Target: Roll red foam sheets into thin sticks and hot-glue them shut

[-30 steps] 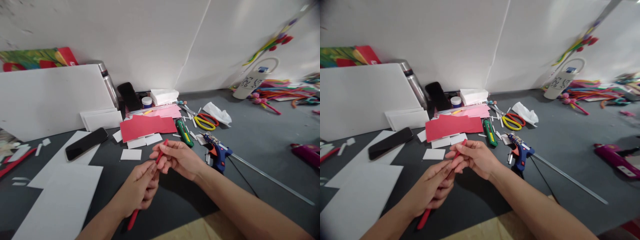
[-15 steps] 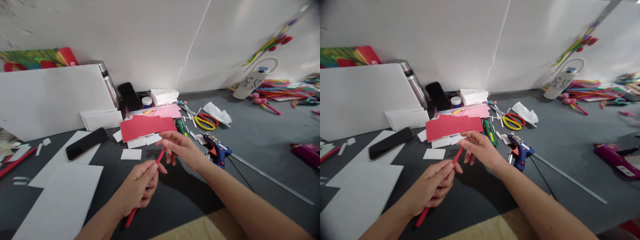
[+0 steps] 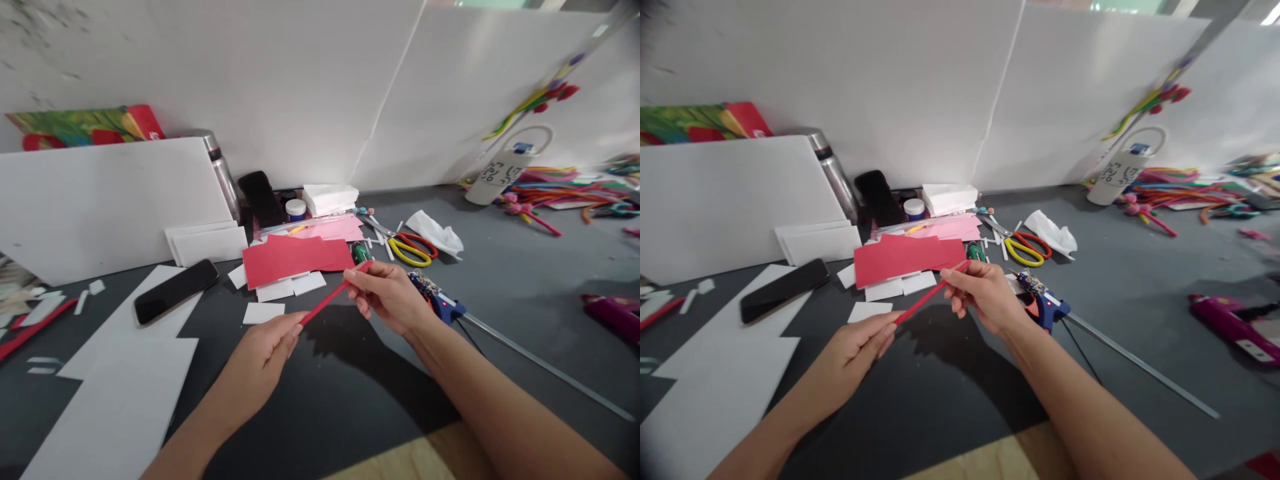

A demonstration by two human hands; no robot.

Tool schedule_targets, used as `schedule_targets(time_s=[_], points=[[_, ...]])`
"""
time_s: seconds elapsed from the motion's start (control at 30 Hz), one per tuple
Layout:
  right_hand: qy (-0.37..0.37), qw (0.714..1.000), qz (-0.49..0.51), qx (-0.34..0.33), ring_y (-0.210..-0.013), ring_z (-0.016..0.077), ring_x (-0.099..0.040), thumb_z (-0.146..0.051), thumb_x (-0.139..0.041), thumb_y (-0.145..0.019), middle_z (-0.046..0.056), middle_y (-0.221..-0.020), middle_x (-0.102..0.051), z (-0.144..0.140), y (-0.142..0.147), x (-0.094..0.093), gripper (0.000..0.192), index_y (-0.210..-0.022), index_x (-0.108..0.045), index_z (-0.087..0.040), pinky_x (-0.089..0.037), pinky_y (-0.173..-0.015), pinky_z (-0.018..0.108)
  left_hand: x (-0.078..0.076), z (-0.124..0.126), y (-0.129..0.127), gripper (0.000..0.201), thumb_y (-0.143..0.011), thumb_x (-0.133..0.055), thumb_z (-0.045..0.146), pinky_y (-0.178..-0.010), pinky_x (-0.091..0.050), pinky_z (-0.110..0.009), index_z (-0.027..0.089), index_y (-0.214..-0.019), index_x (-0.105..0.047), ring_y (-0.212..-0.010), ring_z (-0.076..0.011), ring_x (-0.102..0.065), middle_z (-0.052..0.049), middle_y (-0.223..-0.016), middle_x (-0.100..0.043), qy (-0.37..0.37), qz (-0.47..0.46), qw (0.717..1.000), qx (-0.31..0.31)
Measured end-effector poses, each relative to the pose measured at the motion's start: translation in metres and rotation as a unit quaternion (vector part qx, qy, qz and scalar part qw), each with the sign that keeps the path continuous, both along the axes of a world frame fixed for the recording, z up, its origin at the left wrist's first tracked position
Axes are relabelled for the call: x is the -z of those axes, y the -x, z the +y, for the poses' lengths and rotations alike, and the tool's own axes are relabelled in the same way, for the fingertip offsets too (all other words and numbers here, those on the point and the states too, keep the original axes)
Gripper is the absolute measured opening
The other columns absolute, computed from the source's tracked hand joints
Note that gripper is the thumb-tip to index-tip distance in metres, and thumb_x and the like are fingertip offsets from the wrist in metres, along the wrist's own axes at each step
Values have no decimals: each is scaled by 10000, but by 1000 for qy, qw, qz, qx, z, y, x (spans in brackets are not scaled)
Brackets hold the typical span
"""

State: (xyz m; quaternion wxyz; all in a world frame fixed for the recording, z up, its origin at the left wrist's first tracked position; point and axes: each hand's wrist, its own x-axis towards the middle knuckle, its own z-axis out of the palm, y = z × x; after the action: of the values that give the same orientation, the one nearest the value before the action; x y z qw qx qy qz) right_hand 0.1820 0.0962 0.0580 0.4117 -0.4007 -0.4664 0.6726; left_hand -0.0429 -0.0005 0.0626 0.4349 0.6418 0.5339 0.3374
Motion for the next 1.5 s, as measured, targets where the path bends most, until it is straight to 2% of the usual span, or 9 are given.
schedule_targets(time_s=[0.13,0.3,0.43,0.6,0.73,0.93,1.2,1.4,1.5], points=[[-137,982,-127,-16,-568,136,-608,-406,-759,-814,16,-687,-672,4,-10,-8,261,-765,-659,-171,-506,-565,274,5,7,12,290,-956,-494,221,-708,-423,-283,258,-1141,-715,-755,-206,-592,-49,-875,-699,-118,107,987,-9],[-453,796,-401,-23,-1011,262,-624,-360,-622,-941,116,-1026,-703,-9,-8,-25,221,-1021,-685,-165,-435,-901,387,8,17,22,401,-873,-427,75,-767,-405,-378,230,-1099,-720,-810,-267,-604,-90,-897,-738,-268,254,929,36],[-428,751,-465,-191,-868,244,-666,-326,-479,-1020,126,-992,-712,-29,8,-28,287,-1186,-623,-141,-440,-740,325,4,19,21,468,-803,-439,5,-922,-343,-488,249,-1097,-709,-832,-278,-575,-76,-878,-734,-314,325,890,52],[-384,793,-422,-216,-747,188,-618,-247,-393,-1043,84,-852,-676,-38,23,-19,232,-975,-595,-153,-384,-659,276,2,17,18,411,-874,-565,83,-1127,-225,-516,324,-1188,-675,-1190,-298,-529,-71,-1232,-654,-332,172,924,-86],[-341,856,-347,-174,-640,139,-538,-277,-352,-1053,23,-754,-600,-40,29,-12,274,-839,-502,-196,-365,-621,250,1,18,11,544,-865,-717,289,-1149,-318,-446,300,-1373,-521,-1379,-279,-433,-89,-1479,-471,-205,-208,916,-275],[-292,876,-325,-204,-618,134,-538,-262,-353,-1039,15,-726,-595,-53,45,-2,264,-823,-491,-201,-363,-605,246,-5,17,-2,231,-896,-694,329,-1029,-477,-431,156,-1043,-652,-1013,-211,-669,-80,-1013,-706,7,-504,836,-217],[-79,953,-79,-282,-476,76,-386,-444,-422,-1030,-52,-609,-472,-59,48,-8,333,-954,-594,-169,-327,-475,200,-32,13,-5,350,-1026,-465,363,-534,-396,-210,175,-733,-505,-525,-79,-275,71,-624,-275,42,-617,769,-163],[239,848,233,-412,-423,44,-88,-454,-592,-952,-118,-571,-286,-52,38,-14,270,-977,-587,-185,-87,-363,150,-59,20,-12,422,-1057,-315,382,-497,-338,-207,172,-725,-469,-524,-83,-257,68,-641,-237,56,-671,736,-72],[139,905,145,-375,-425,51,-137,-488,-524,-978,-112,-587,-275,-49,35,-15,292,-948,-553,-199,-140,-383,157,-53,27,-16,411,-1056,-333,349,-511,-357,-210,177,-703,-453,-525,-87,-277,64,-639,-248,45,-676,731,-85]])
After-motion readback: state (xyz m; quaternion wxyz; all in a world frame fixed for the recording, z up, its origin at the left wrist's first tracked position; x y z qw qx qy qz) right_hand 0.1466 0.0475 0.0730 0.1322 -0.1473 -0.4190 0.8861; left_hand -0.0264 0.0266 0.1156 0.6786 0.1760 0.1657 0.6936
